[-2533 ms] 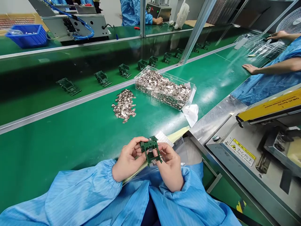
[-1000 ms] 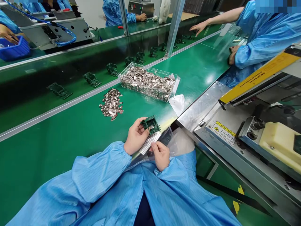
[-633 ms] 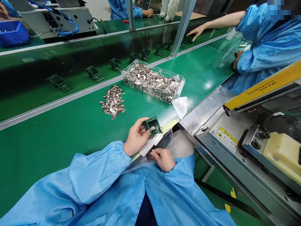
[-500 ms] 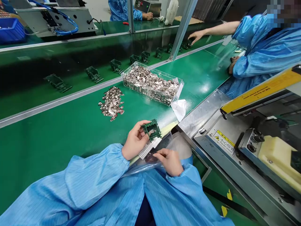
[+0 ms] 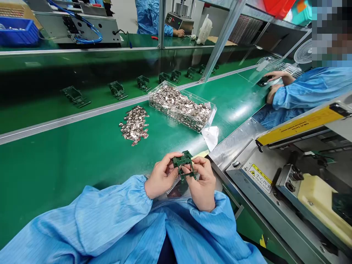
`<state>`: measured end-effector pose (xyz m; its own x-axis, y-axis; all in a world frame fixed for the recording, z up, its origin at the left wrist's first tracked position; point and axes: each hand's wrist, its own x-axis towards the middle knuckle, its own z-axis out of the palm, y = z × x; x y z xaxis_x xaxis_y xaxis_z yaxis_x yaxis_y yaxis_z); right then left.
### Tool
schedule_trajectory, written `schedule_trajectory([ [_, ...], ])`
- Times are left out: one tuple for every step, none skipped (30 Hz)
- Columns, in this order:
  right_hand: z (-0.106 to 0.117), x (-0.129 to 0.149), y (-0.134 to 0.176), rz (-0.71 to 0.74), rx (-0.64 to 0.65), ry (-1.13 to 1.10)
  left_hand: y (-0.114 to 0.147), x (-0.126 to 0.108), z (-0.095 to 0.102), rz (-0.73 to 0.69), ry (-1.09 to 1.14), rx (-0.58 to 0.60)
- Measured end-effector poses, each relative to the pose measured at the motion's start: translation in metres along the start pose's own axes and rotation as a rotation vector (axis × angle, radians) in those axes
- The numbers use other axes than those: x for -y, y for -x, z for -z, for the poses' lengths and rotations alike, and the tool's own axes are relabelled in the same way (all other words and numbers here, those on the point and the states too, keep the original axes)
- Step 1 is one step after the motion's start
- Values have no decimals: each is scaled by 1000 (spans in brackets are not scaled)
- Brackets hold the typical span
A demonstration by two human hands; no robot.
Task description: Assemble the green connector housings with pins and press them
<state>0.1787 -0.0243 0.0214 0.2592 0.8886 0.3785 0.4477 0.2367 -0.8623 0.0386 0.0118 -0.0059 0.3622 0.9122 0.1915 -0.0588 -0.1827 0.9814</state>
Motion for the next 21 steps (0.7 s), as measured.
schedule_trajectory([
  [0, 1, 0, 4, 0, 22, 1, -1, 0, 2, -1, 8],
  [0, 1, 0, 3, 1, 36, 1, -1, 0, 2, -9, 12],
  [1, 2, 0, -5, 3, 40, 2, -1, 0, -1, -23, 11],
  [1, 2, 1, -22, 6, 36, 2, -1, 0, -7, -42, 9],
  [1, 2, 1, -47, 8, 23, 3, -2, 0, -18, -61, 6],
  [0, 1, 1, -78, 8, 2, 3, -2, 0, -33, -75, 2],
  [-1, -1, 2, -113, 3, -31, 3, -2, 0, -49, -87, 2],
  [-2, -3, 3, -149, -4, -75, 4, -2, 0, -61, -96, 5],
  [-4, -6, 4, -186, -10, -133, 4, -3, -1, -67, -103, 10],
  [-5, -9, 5, -224, -12, -202, 4, -3, -1, -67, -102, 18],
  [-5, -12, 5, -261, -7, -280, 4, -4, -1, -59, -93, 25],
  [-4, -14, 6, -294, 7, -354, 4, -5, 0, -43, -73, 28],
  [-2, -16, 6, -318, 32, -414, 4, -7, 0, -20, -42, 26],
  [3, -16, 7, -325, 63, -449, 4, -10, 1, 8, -7, 24],
  [9, -15, 7, -310, 106, -454, 4, -13, 2, 43, 28, 27],
  [17, -13, 7, -268, 154, -428, 4, -18, 3, 81, 53, 38],
  [26, -10, 8, -205, 203, -382, 5, -24, 3, 118, 64, 62],
  [37, -6, 9, -128, 252, -328, 6, -31, 2, 153, 61, 103],
  [48, -2, 11, -44, 289, -280, 7, -39, 0, 180, 50, 157],
  [60, 3, 13, 35, 310, -248, 8, -48, -2, 198, 37, 222],
  [73, 7, 17, 99, 316, -231, 7, -56, -6, 207, 30, 297],
])
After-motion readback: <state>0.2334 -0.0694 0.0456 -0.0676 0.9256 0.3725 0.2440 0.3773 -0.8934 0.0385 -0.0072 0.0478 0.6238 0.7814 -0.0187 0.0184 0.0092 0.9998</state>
